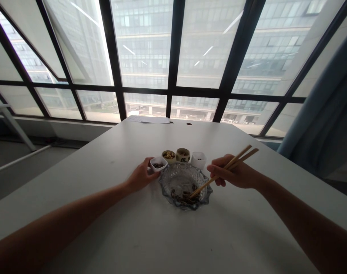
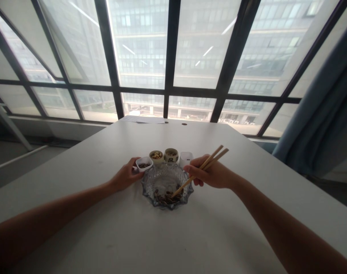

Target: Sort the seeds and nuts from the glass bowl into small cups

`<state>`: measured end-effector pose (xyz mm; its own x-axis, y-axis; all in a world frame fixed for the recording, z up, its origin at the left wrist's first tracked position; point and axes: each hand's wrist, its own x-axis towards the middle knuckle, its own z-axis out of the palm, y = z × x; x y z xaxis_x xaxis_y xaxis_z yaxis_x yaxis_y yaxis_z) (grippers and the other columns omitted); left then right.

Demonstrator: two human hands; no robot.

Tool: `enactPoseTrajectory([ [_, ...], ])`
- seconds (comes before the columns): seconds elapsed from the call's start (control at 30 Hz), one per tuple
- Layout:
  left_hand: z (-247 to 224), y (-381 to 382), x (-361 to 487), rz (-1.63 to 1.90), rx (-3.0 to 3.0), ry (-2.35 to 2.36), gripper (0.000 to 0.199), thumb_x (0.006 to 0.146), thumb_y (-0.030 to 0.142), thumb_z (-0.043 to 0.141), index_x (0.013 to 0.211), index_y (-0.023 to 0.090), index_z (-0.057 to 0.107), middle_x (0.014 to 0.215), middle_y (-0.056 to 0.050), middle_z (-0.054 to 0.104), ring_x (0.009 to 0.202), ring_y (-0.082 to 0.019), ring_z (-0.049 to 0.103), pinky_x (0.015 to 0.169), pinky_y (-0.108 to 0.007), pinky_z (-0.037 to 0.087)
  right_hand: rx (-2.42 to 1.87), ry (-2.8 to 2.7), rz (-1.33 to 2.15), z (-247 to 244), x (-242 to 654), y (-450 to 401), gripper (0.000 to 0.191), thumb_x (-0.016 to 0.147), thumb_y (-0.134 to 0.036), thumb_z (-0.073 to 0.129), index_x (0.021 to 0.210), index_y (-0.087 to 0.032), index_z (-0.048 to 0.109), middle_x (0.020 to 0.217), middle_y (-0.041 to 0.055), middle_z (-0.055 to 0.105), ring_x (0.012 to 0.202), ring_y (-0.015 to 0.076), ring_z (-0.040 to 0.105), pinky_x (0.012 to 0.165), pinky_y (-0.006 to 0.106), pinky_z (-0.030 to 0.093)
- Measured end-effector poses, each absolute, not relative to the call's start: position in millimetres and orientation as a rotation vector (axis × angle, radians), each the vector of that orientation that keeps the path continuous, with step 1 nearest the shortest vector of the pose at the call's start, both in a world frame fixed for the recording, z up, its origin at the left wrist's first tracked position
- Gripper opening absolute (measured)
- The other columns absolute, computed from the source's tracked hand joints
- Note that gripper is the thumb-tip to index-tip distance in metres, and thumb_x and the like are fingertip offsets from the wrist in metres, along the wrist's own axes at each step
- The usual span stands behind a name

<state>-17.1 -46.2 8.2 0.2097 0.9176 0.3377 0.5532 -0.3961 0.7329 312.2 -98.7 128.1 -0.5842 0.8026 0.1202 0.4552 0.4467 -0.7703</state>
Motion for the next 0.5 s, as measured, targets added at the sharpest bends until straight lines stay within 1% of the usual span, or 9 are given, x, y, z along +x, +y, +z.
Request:
enactPoseTrajectory([
  [0.13,9.5,-47.3,-16.6,1.057,2.037,1.369,0.059,0.076,0.043,0.068,0.126,0.018,0.051,0.103,-0.010,0.070,0.083,-0.020,0.067,0.074,-0.031,0.053,-1.021,-2.195,0.890,130.9,311.7,-100.9,0.049,0.088,-0.056,0.061,0.063,-0.015,0.067,0.050,0.0044,0.065,0.040,0.0117,0.059,0.037,0.020,0.046],
  [0.27,10.5,-48.0,-16.0,1.046,2.034,1.381,0.061,0.075,0.045,0.068,0.127,0.018,0.050,0.104,-0.010,0.070,0.083,-0.021,0.067,0.074,-0.031,0.052,-0.996,-2.223,0.817,132.7,311.5,-101.1,0.045,0.087,-0.053,0.064,0.063,-0.016,0.068,0.052,0.0046,0.067,0.042,0.0124,0.061,0.039,0.020,0.048],
  [0.4,12.0,-48.7,-15.4,1.035,2.023,1.392,0.062,0.075,0.046,0.067,0.127,0.017,0.049,0.103,-0.010,0.070,0.082,-0.020,0.067,0.073,-0.031,0.052,-0.991,-2.279,0.840,130.8,307.6,-102.2,0.044,0.089,-0.051,0.063,0.064,-0.015,0.069,0.052,0.0038,0.067,0.043,0.0117,0.061,0.039,0.019,0.049],
  [0.5,12.2,-48.8,-15.1,1.042,2.032,1.396,0.060,0.075,0.043,0.067,0.126,0.017,0.050,0.102,-0.009,0.069,0.083,-0.020,0.067,0.074,-0.031,0.052,-0.991,-2.242,0.873,129.3,305.5,-102.7,0.047,0.089,-0.054,0.061,0.064,-0.015,0.068,0.051,0.0042,0.066,0.041,0.0115,0.061,0.038,0.019,0.048],
])
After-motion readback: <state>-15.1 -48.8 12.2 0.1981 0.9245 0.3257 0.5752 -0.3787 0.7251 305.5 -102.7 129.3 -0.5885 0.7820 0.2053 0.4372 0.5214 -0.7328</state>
